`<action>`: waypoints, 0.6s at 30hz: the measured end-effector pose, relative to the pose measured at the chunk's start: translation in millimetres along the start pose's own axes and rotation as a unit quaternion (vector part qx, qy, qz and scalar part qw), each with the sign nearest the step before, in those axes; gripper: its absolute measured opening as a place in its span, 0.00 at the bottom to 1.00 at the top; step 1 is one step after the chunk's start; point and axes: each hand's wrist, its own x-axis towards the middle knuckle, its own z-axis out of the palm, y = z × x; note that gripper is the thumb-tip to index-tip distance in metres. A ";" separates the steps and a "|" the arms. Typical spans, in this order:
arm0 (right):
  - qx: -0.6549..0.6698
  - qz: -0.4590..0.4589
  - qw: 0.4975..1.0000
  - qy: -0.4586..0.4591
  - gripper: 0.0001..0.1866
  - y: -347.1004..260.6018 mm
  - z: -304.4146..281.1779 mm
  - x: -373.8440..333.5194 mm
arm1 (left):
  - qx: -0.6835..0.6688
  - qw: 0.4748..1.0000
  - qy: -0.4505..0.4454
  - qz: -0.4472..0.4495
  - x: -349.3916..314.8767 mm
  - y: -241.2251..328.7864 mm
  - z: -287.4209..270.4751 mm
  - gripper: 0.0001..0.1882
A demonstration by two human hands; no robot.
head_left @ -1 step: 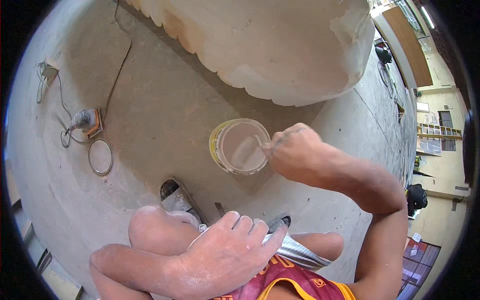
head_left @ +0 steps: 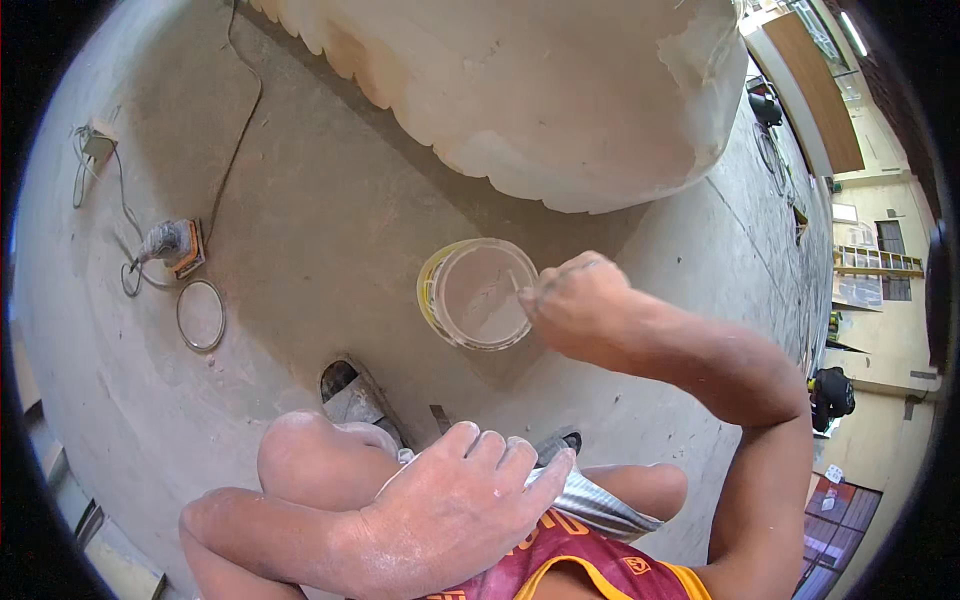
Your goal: Using a paint roller to apply a white coating or paint to the surface of a large industrial mold.
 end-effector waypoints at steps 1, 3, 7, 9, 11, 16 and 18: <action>0.019 0.032 0.999 -0.001 0.07 3.9 20.0 8.8 | -0.003 1.000 0.003 0.016 7.3 -7.4 2.4 0.28; 0.016 0.008 1.000 0.004 0.08 3.4 7.5 1.9 | 0.023 0.998 0.043 0.027 2.2 -1.4 -6.6 0.28; 0.034 0.020 0.998 -0.047 0.10 15.1 -34.0 -23.2 | 0.004 1.000 -0.006 -0.006 4.9 1.3 -11.8 0.28; 0.040 0.040 0.997 -0.042 0.11 16.3 -6.6 -9.3 | 0.021 0.999 0.027 0.014 7.2 -2.8 -6.6 0.28; 0.017 0.044 0.999 0.008 0.11 6.8 20.1 5.7 | 0.027 0.998 0.046 0.023 7.2 -2.9 -3.3 0.28; -0.002 -0.004 0.999 -0.046 0.10 5.8 -27.4 -22.6 | 0.026 0.999 0.019 0.013 3.7 3.3 -4.6 0.28; -0.007 -0.002 1.000 0.002 0.08 10.2 -21.9 -21.9 | 0.015 0.999 0.029 -0.005 3.4 -0.3 8.0 0.29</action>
